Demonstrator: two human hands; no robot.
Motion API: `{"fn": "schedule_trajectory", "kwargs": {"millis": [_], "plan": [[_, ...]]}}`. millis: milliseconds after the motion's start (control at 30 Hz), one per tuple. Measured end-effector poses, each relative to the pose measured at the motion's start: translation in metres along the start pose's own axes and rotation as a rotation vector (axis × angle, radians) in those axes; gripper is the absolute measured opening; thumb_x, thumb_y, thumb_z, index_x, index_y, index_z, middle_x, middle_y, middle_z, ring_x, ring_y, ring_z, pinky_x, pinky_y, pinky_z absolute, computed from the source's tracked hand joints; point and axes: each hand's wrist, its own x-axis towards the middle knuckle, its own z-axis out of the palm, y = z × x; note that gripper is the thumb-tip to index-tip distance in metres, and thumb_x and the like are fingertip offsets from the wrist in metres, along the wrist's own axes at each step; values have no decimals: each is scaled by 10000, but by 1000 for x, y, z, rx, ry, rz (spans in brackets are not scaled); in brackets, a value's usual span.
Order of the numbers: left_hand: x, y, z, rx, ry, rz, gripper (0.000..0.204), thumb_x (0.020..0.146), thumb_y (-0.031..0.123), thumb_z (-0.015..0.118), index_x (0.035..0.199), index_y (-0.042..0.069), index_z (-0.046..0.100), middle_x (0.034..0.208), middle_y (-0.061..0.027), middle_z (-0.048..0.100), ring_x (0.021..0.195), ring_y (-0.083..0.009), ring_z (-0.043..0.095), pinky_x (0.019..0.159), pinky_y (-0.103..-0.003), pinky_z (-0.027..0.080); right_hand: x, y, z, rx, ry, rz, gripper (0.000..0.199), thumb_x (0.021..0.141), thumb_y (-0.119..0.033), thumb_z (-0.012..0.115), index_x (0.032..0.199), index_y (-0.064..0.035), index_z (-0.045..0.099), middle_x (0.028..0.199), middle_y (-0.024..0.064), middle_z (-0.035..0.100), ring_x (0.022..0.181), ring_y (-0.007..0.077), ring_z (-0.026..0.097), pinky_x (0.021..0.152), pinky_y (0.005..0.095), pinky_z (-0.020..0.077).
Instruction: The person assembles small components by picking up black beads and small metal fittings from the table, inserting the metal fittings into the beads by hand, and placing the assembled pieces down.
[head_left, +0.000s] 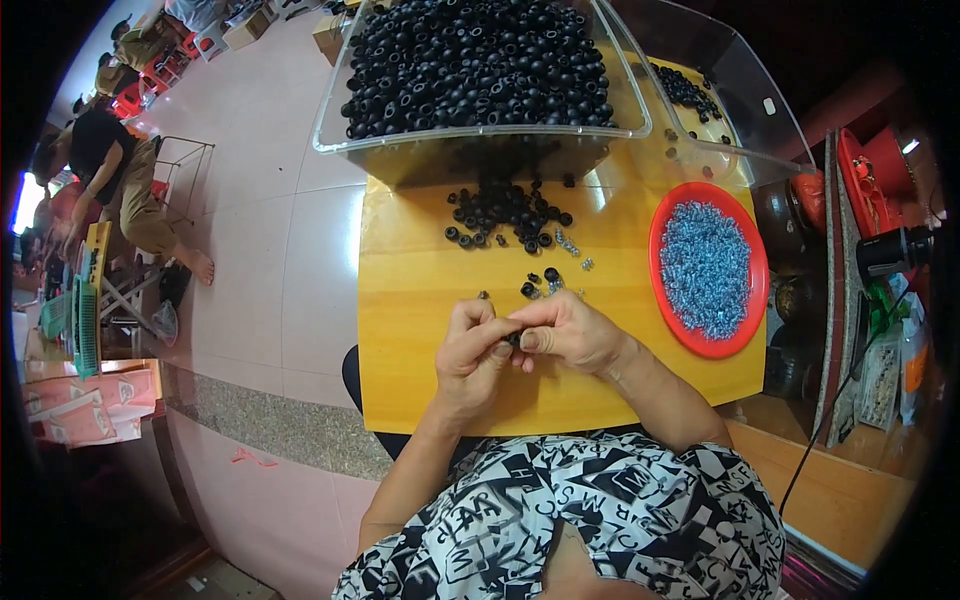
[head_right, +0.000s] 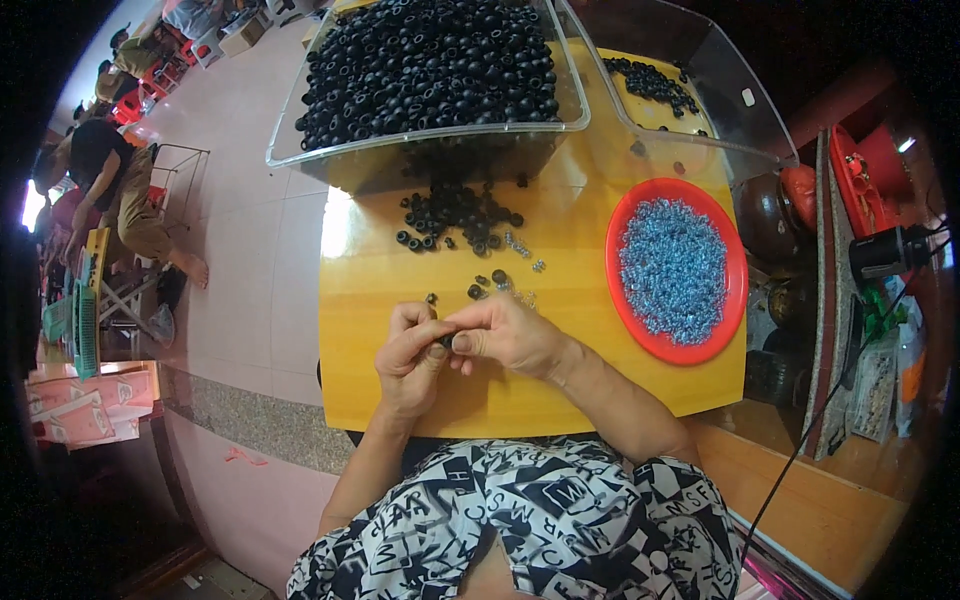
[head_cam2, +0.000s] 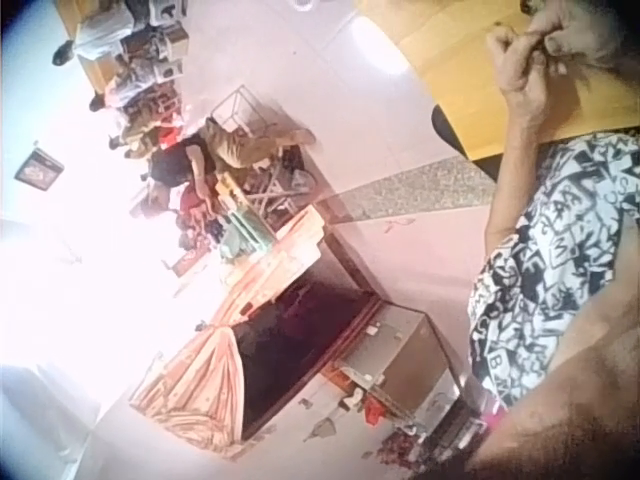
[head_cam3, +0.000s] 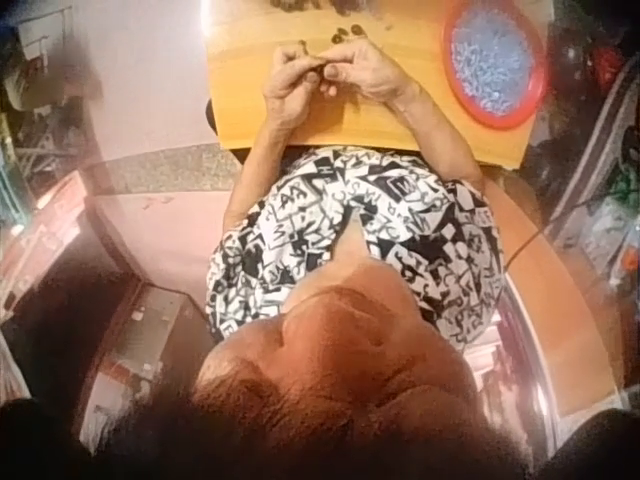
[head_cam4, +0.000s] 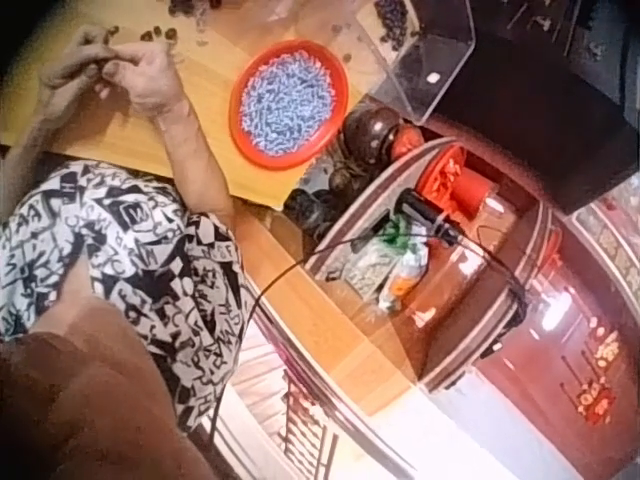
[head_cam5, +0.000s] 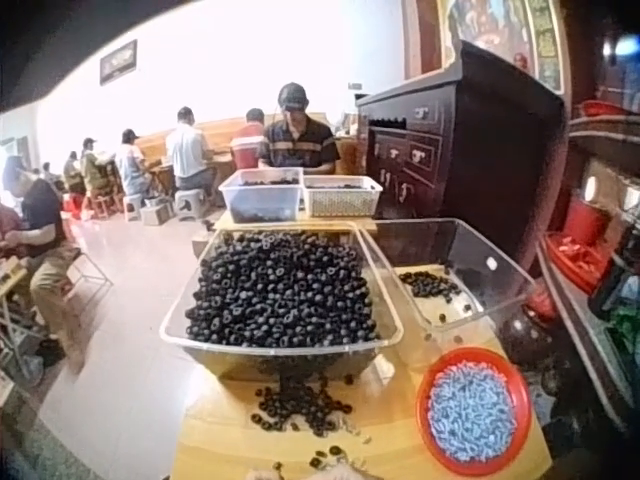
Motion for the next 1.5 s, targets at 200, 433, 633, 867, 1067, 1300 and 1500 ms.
{"fn": "schedule_trajectory", "kwargs": {"millis": [200,433,633,867,1067,1300,1500], "plan": [[7,2,4,-71,-2,-60,168,786,-48,524,946,-29,573,895,-71,366,697,-141,475,603,-241,449,1,3,-4,15,64,-22,263,794,-193,605,902,46,598,789,50,593,677,92,549,617,202,457],[8,-6,2,105,-24,29,165,811,-6,523,969,-36,560,900,-80,387,679,-145,505,601,-248,448,5,0,-7,-47,77,3,233,805,-175,594,902,36,603,769,41,598,656,87,545,599,197,450],[10,-1,6,-182,40,-73,296,862,169,504,1085,-25,506,913,-82,430,770,-154,504,626,-244,442,-2,-9,4,13,76,-26,258,826,-182,566,964,36,570,794,62,592,689,109,559,624,215,458],[-3,-8,3,-525,233,-99,441,863,269,495,1159,-54,446,954,-104,495,862,-195,511,779,-301,409,-10,-12,5,230,-105,-67,284,830,-201,557,981,40,557,821,87,593,714,149,574,641,241,470],[-1,104,4,-69,280,263,193,735,-42,433,917,-42,500,879,-120,501,696,-183,464,633,-274,392,-15,-12,0,159,-9,-192,258,826,-196,566,941,34,583,777,83,604,682,133,576,612,228,473],[-27,253,32,-427,240,1323,212,791,200,551,942,51,555,861,-44,518,688,-182,534,567,-342,412,-14,-26,5,-95,41,-282,205,840,-161,551,930,19,589,774,51,604,664,93,564,600,212,470],[-47,297,19,309,-34,1031,196,750,154,553,822,-12,480,878,-108,467,478,-237,433,413,-328,363,-60,-108,1,-509,637,-624,167,820,-69,538,955,15,590,752,55,606,647,90,554,574,218,455]]}}
